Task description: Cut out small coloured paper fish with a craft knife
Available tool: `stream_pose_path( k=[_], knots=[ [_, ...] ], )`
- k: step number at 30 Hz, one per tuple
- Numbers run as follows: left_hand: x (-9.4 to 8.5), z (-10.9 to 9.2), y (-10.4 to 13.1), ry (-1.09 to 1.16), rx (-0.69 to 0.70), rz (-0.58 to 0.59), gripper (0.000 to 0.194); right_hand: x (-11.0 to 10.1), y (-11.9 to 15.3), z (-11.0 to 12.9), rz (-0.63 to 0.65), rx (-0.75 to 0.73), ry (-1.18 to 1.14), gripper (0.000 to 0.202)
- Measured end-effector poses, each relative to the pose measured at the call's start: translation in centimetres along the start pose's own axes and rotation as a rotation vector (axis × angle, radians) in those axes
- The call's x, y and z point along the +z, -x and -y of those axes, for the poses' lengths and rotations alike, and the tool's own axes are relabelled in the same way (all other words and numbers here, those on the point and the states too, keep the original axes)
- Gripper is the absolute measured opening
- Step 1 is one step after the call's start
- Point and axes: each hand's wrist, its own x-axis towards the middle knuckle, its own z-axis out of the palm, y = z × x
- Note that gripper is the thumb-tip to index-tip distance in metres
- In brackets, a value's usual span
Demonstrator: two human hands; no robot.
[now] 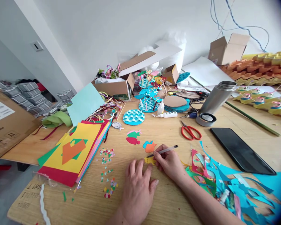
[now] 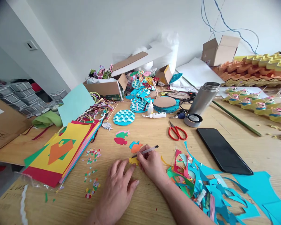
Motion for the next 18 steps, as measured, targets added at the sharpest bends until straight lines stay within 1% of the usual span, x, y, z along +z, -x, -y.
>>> stream_pose_path(
  k=[13, 18],
  knots=[
    [-0.14, -0.11, 0.05, 0.003, -0.003, -0.004, 0.038, 0.05, -0.02, -0.13, -0.006, -0.002, 0.038, 0.022],
    [-0.18, -0.1, -0.08, 0.003, -0.01, 0.017, 0.04, 0.05, 0.11, 0.04, 0.002, -0.004, 0.019, 0.022]
  ],
)
